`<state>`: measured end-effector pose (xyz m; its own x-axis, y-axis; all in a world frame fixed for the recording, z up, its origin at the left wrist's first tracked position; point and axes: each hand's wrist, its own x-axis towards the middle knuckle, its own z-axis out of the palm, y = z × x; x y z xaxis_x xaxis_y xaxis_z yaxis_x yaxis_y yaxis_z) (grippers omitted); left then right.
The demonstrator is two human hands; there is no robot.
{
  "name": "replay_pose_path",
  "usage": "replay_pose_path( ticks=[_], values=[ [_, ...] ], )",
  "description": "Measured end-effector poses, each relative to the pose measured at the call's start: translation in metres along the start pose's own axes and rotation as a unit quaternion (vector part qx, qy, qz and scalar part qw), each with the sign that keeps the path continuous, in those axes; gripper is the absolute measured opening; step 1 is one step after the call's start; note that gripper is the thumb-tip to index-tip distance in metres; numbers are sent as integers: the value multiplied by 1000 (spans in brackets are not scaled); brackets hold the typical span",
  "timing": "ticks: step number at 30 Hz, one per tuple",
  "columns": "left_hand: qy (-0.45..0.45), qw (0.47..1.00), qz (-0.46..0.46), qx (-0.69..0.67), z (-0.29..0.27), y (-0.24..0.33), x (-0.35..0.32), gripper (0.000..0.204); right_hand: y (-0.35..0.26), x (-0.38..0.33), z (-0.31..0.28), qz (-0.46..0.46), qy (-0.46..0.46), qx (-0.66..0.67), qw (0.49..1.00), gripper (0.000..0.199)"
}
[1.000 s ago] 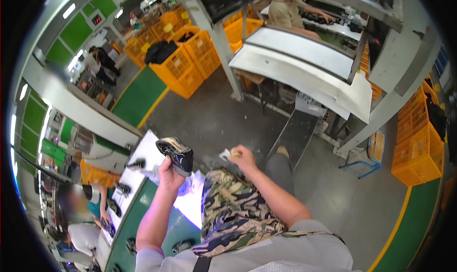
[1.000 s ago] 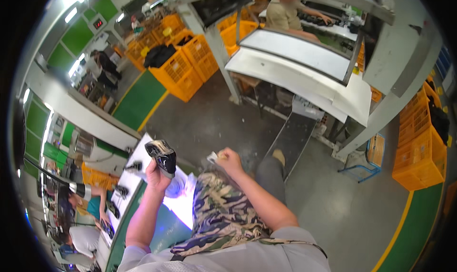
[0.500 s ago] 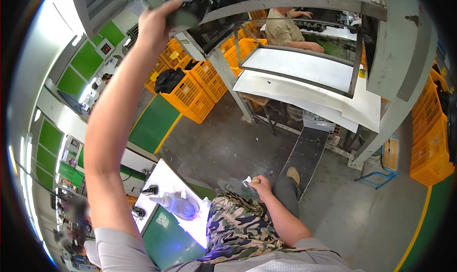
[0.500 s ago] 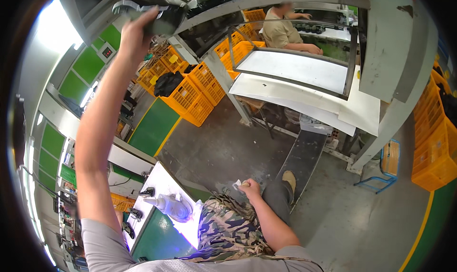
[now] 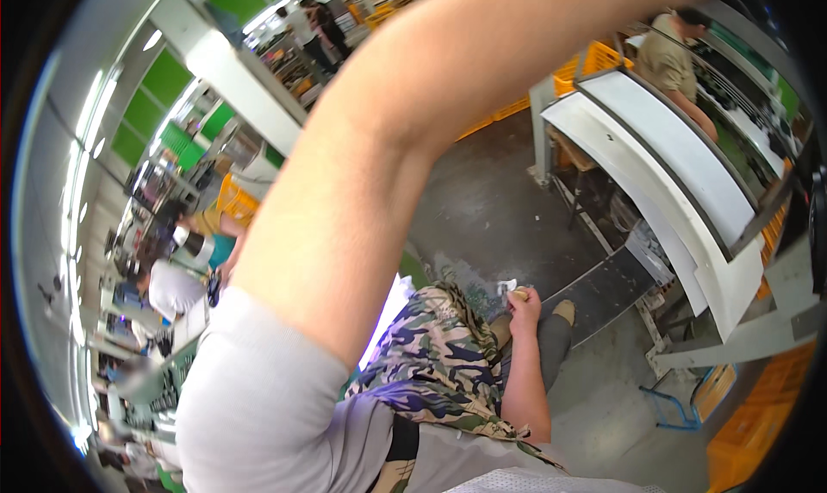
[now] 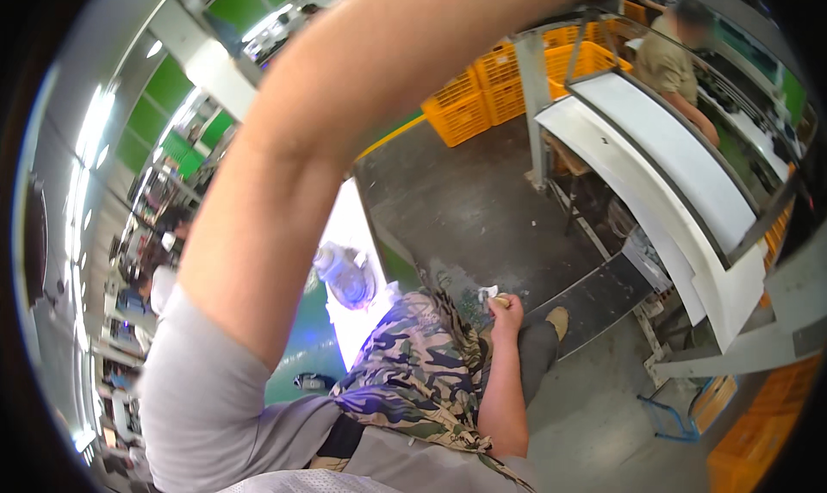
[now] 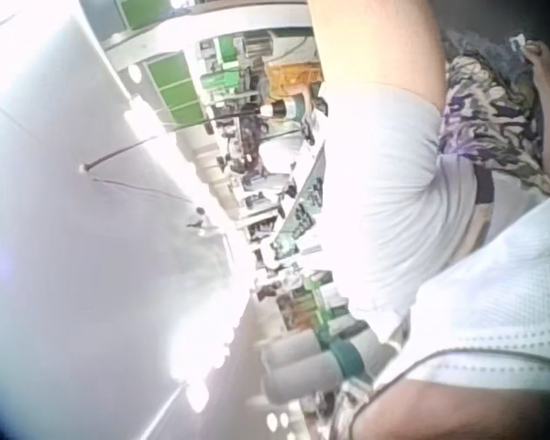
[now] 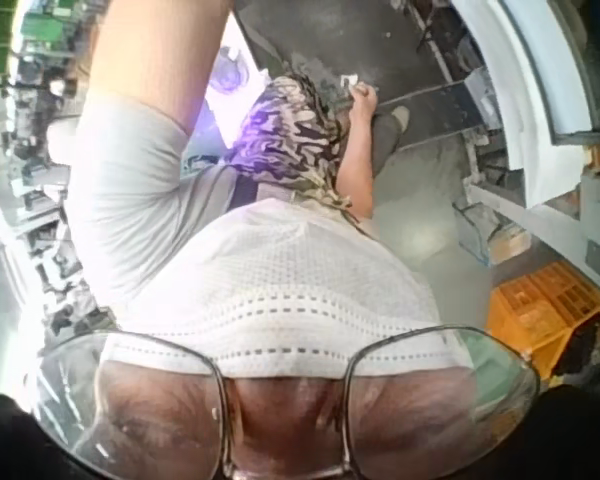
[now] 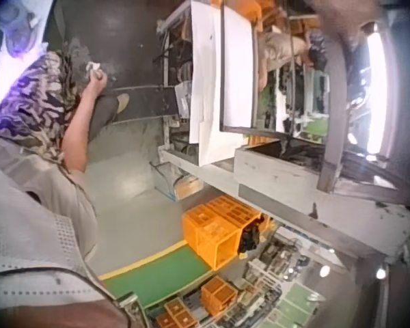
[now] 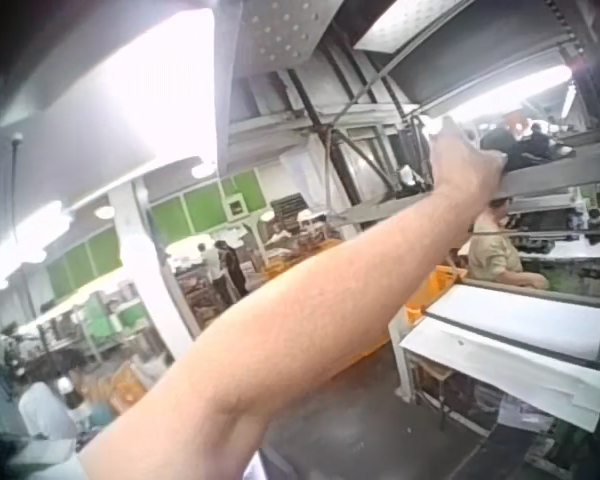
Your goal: Wiping and polishing finished shoes on a conveyor belt using a cloth and liquid.
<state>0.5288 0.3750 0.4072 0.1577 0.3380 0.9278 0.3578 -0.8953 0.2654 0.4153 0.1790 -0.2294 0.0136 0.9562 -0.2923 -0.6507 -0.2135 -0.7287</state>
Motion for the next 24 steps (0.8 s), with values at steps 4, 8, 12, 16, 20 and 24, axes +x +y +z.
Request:
replay_pose_path(
  ticks=[4,8,12,16,20,24],
  values=[
    [-32,994,68,-77,-81,0,-143,41,4,1,-13,22,-1,-3,1000,21],
    [-324,926,-193,22,-251,8,-350,53,-6,-6,-11,58,44,36,997,21],
    [-299,711,-547,325,-454,3,-589,76,-4,-6,-14,74,42,-6,996,18],
    [-189,427,-799,377,-617,109,-763,88,9,-8,7,116,29,-67,991,18],
    [89,257,-938,216,-598,158,-803,90,8,-19,3,113,60,-107,986,18],
    [305,255,-914,81,-558,151,-860,69,10,-26,21,120,38,-147,981,18]
  ],
)
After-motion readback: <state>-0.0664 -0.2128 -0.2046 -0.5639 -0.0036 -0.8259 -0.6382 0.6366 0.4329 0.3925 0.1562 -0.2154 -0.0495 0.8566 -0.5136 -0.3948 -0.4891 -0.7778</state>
